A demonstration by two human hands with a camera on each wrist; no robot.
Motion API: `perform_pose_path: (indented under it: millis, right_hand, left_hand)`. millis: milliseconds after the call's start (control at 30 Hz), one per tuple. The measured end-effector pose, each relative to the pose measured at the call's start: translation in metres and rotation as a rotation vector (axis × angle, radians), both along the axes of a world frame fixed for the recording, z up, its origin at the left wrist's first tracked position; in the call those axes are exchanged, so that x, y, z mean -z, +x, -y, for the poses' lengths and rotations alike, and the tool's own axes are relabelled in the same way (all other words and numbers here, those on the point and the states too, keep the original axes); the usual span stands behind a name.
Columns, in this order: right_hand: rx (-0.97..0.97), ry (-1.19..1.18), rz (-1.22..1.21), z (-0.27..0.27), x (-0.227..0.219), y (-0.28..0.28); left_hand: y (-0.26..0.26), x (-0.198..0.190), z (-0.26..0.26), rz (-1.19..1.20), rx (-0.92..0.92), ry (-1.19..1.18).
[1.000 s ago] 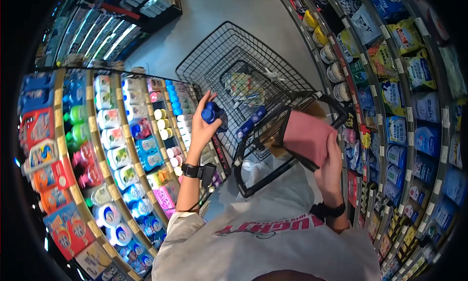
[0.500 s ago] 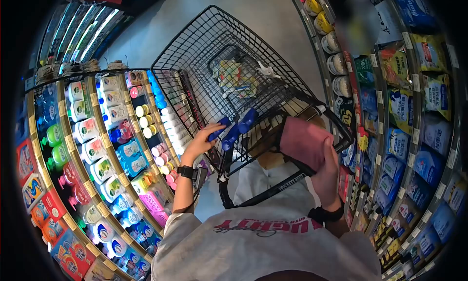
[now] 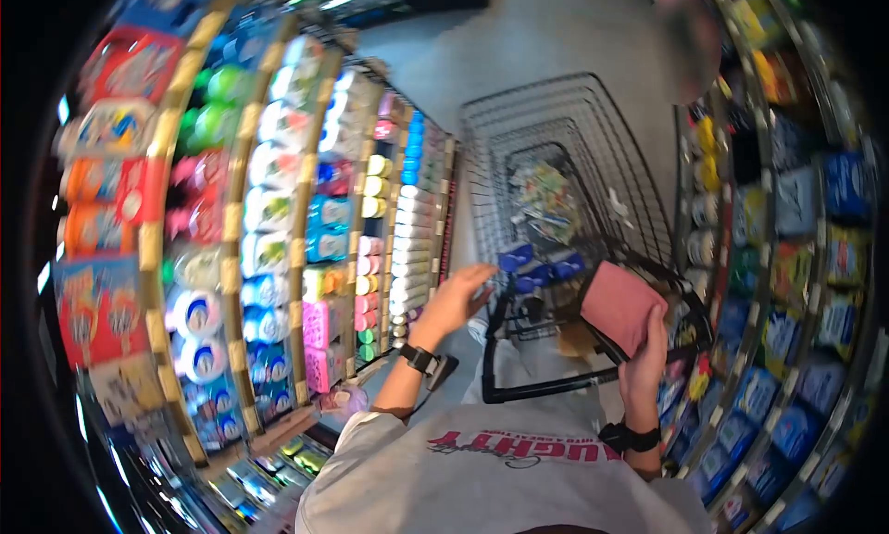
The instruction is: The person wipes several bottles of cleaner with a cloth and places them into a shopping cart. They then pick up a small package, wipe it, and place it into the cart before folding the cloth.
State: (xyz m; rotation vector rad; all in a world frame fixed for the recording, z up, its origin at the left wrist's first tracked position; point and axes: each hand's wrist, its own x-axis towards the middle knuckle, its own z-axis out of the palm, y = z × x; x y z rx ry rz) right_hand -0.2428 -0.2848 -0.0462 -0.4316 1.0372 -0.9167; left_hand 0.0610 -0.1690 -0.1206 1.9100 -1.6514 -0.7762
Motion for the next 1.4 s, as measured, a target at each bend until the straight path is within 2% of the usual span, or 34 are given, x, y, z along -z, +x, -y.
perform_pose_path:
  millis: [67,133,167,200,267,333,367,400,433,467,500,533,567,600,667,767,833,867,933,1000,1067,1100,1200,1233,1400]
  right_hand:
    - [-0.081,-0.048,0.030,-0.014,-0.005,0.018]
    - [-0.115,-0.080,-0.006,-0.031,-0.003,0.037]
    - [-0.131,-0.060,0.004,-0.040,-0.003,0.051]
    - [-0.156,-0.035,0.016,-0.050,-0.004,0.067]
    - [-0.315,-0.116,0.066,-0.072,-0.016,0.098]
    - [-0.398,-0.141,0.104,-0.101,-0.031,0.133]
    - [-0.458,-0.129,0.141,-0.122,-0.047,0.148]
    - [-0.508,-0.116,0.173,-0.137,-0.059,0.159]
    - [-0.529,-0.161,0.123,-0.149,-0.057,0.168]
    - [-0.511,-0.116,0.120,-0.163,-0.061,0.180]
    - [-0.590,-0.140,0.183,-0.173,-0.062,0.187]
    - [-0.664,-0.163,0.244,-0.180,-0.062,0.194]
    - [-0.655,-0.170,0.213,-0.192,-0.065,0.200]
    - [-0.682,-0.149,0.253,-0.203,-0.069,0.207]
    - [-0.709,-0.148,0.270,-0.225,-0.088,0.213]
    - [-0.746,-0.182,0.307,-0.240,-0.072,0.214]
    - [-0.720,-0.191,0.282,-0.252,-0.068,0.213]
    - [-0.699,-0.193,0.261,-0.257,-0.068,0.213]
    - [-0.677,-0.176,0.272,-0.267,-0.075,0.212]
    - [-0.671,-0.197,0.303,-0.275,-0.080,0.208]
    - [-0.631,-0.198,0.282,-0.280,-0.086,0.207]
    - [-0.604,-0.196,0.260,-0.281,-0.090,0.208]
    - [-0.586,-0.216,0.283,-0.284,-0.095,0.203]
    - [-0.579,-0.218,0.279,-0.284,-0.092,0.201]
    - [-0.577,-0.248,0.335,-0.282,-0.082,0.198]
  left_hand:
    - [0.009,-0.027,-0.034,0.130,-0.098,-0.064]
    - [0.023,-0.050,-0.080,0.228,-0.215,-0.240]
    - [0.029,-0.075,-0.105,0.461,-0.228,-0.262]
    - [0.036,-0.092,-0.131,0.195,-0.400,-0.277]
    - [0.039,-0.150,-0.180,-0.096,-0.706,-0.360]
    - [0.054,-0.179,-0.233,-0.051,-0.837,-0.637]
    - [0.053,-0.240,-0.249,0.439,-0.811,-0.714]
    - [0.066,-0.261,-0.276,0.719,-0.837,-0.805]
    - [0.073,-0.289,-0.294,0.891,-0.924,-0.915]
    - [0.076,-0.316,-0.310,1.024,-1.062,-1.002]
    - [0.085,-0.338,-0.333,1.066,-1.114,-1.058]
    - [0.092,-0.363,-0.350,1.184,-1.155,-1.033]
    - [0.099,-0.383,-0.365,1.287,-1.258,-0.988]
    - [0.115,-0.398,-0.379,1.301,-1.332,-1.037]
    - [0.147,-0.427,-0.409,1.533,-1.356,-0.941]
    - [0.196,-0.444,-0.439,1.535,-1.380,-0.911]
    - [0.211,-0.446,-0.445,1.241,-1.417,-0.919]
    - [0.214,-0.443,-0.444,1.234,-1.410,-0.934]
    - [0.215,-0.442,-0.439,1.147,-1.405,-1.070]
    - [0.220,-0.442,-0.437,1.100,-1.389,-1.085]
    - [0.225,-0.443,-0.430,0.907,-1.336,-1.269]
    - [0.227,-0.444,-0.428,1.048,-1.405,-1.198]
    - [0.244,-0.440,-0.434,1.104,-1.430,-1.069]
    - [0.247,-0.438,-0.434,1.233,-1.470,-1.027]
    - [0.233,-0.435,-0.434,1.082,-1.393,-1.228]
